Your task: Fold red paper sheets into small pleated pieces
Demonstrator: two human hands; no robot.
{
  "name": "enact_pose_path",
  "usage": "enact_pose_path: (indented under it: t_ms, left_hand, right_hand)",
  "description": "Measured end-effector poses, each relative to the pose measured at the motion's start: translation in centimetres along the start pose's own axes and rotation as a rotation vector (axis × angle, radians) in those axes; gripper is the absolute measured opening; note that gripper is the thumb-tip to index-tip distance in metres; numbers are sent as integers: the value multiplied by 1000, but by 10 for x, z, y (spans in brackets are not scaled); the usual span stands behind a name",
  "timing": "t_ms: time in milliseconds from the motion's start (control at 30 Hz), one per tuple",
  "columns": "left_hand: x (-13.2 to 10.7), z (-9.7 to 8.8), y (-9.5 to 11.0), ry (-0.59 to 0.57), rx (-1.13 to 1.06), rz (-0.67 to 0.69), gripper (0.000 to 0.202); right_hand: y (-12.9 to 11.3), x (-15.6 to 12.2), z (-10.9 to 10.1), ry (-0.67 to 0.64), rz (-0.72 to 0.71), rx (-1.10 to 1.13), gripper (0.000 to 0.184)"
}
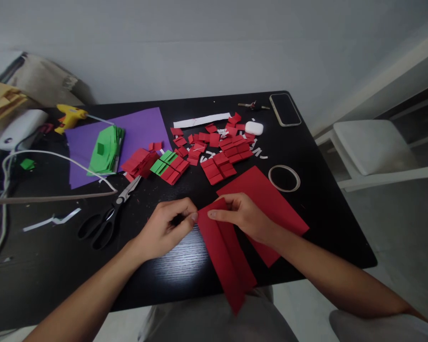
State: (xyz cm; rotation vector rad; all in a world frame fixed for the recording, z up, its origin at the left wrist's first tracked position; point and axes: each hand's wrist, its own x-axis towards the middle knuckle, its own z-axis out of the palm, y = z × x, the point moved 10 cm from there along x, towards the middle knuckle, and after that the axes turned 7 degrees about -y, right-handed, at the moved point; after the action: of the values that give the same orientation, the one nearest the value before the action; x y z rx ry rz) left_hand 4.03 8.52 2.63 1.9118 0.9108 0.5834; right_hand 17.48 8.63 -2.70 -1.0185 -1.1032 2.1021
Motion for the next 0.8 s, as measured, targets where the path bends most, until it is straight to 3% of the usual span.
enact_pose_path:
  t_ms: [200,433,700,800]
  left_hand:
    - [1,-3,-4,20,18,-48,26]
    - [0,-6,-8,54,-20,-62,28]
    - [2,-7,-16,-55,-33,-136,25]
    - [3,-2,-13,-46,-82,-142,22]
  right_hand:
    - [-6,-2,-7,95,-93,-133,31]
    - [1,-1,0,17,-26,-17,33]
    - [2,-2,-1,49,-17,-145,36]
    - [6,-2,2,33,-7,-219,37]
